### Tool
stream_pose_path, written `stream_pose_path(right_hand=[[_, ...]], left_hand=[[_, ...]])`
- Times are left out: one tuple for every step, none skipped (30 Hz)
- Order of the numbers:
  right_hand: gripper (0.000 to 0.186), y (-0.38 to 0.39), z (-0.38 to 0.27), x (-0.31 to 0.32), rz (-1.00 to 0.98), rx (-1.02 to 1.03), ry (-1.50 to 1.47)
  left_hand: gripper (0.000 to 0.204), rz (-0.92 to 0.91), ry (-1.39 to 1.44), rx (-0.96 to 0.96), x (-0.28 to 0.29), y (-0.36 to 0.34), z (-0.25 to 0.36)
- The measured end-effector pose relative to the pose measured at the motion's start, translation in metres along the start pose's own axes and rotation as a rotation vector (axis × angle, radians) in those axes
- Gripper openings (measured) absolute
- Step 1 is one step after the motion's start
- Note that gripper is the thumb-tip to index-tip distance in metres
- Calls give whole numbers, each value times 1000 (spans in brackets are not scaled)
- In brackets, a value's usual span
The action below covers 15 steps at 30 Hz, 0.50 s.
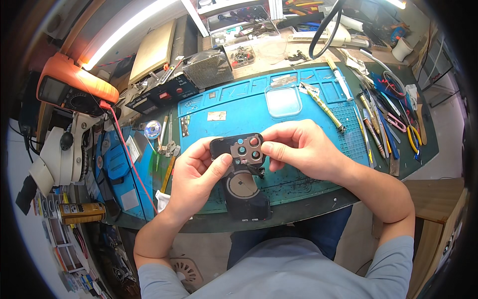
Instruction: The person walks to a workbench and handles a purple smartphone and a white smartphone. They remove a camera module from the purple phone and place it on the white phone's back. They then handle a black phone back cover with a camera cutout, aligning it with the white phone.
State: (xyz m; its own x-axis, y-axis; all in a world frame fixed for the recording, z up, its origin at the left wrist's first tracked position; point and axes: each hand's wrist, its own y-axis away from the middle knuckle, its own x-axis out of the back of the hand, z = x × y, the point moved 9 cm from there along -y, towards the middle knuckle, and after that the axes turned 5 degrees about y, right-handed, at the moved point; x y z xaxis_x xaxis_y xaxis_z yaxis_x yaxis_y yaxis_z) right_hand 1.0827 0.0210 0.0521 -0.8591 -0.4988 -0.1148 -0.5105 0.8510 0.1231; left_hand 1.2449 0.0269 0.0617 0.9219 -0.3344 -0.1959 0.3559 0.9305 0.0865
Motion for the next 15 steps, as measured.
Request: stream_pose_path(right_hand=[[25, 0, 0, 0, 3, -1, 2], [25, 0, 1, 0, 2, -5, 5], [25, 0, 1, 0, 0, -10, 8], [25, 0, 2, 1, -1, -14, 11], [25, 0, 2, 1, -1, -16, 13], [25, 0, 3, 1, -1, -18, 15], [25, 0, 3, 1, -2, -19, 17], [25, 0, 2, 1, -1, -17, 13], [25, 0, 2, 1, -1, -14, 8], [25, 0, 1, 1, -1, -11, 3], [24, 0, 2, 1, 0, -12, 5], [24, 0, 2, 1, 1, -13, 8], [24, 0, 2, 1, 2, -14, 10], [23, 0, 2, 2, 6, -14, 9], [23, 0, 1, 2, 11, -15, 8]], left_hand=[[28, 2, -1, 0, 0, 0, 0], [28, 3, -3, 0, 0, 0, -1], [28, 6, -4, 1, 0, 0, 0], [28, 7, -6, 2, 0, 0, 0], [28, 9, -8, 3, 0, 0, 0], [28, 11, -7, 4, 0, 0, 0], [28, 12, -6, 6, 0, 0, 0], [29, 14, -5, 7, 0, 0, 0], [28, 16, -2, 7, 0, 0, 0], [28, 18, 1, 8, -1, 0, 0], [28, 21, 4, 9, -1, 0, 0], [28, 17, 3, 8, -1, 0, 0], [28, 13, 3, 6, 0, 0, 0], [28, 10, 2, 4, 0, 0, 0], [28, 8, 3, 6, 0, 0, 0]])
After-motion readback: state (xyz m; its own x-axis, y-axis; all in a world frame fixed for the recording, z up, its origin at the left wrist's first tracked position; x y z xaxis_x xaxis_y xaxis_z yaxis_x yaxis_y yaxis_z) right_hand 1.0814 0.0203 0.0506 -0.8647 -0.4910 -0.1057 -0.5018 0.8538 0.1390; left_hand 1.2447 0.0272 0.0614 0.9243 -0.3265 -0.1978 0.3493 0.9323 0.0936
